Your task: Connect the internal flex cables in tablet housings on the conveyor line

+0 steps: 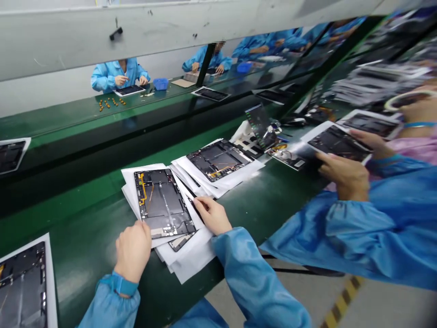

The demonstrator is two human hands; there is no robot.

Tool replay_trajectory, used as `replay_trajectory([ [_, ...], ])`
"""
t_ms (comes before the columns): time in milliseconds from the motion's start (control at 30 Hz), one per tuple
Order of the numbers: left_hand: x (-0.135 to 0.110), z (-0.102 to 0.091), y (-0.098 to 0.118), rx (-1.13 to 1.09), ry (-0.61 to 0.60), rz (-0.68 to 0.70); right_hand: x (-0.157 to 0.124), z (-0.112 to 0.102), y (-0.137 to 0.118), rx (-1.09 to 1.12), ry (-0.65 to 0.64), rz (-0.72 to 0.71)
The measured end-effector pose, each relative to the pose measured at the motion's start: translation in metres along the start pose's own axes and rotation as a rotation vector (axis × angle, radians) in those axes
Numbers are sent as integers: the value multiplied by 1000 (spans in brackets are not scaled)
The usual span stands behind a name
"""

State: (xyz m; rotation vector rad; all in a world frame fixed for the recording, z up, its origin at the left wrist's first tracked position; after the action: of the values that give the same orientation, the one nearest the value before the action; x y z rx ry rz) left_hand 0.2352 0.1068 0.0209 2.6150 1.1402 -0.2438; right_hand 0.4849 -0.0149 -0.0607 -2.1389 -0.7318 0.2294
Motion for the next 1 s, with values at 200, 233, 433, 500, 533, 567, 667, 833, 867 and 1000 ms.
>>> replay_trajectory([
  [200,2,5,-37,-63,195,-129,4,5,3,47,-21,24],
  [233,2,9,-45,-170,239,-113,5,6,3,45,-13,19],
  [433,-52,49,-108,-925,443,-162,0,-9,-5,-18,104,-25],
  [500,-93,67,-128,-996,489,-276,-18,-23,-19,-47,201,-58],
  [533,-117,76,-134,-1006,502,-343,-32,-30,-30,-56,249,-92],
  [567,-141,86,-137,-1011,510,-415,-51,-37,-46,-71,325,-175],
  [667,-208,120,-130,-1057,504,-625,-109,-37,-95,36,249,-382],
  [833,-272,151,-104,-914,244,-655,-195,28,-151,198,-437,-598],
  [867,-278,147,-102,-794,162,-600,-207,41,-155,189,-523,-612],
  [1000,-280,108,-110,-290,20,-482,-227,77,-155,85,-713,-653],
])
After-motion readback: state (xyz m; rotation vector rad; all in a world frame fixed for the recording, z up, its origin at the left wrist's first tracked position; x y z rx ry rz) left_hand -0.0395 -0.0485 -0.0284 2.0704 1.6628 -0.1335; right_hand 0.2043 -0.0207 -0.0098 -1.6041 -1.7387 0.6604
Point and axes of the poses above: each hand's wrist, its own x-axis towards the middle knuckle, its own z-axis out of the palm, y = z × x, the point moved 8 cm from there along x, towards the middle knuckle, and after that the axes turned 12 degrees about z, right-handed, at the moved point
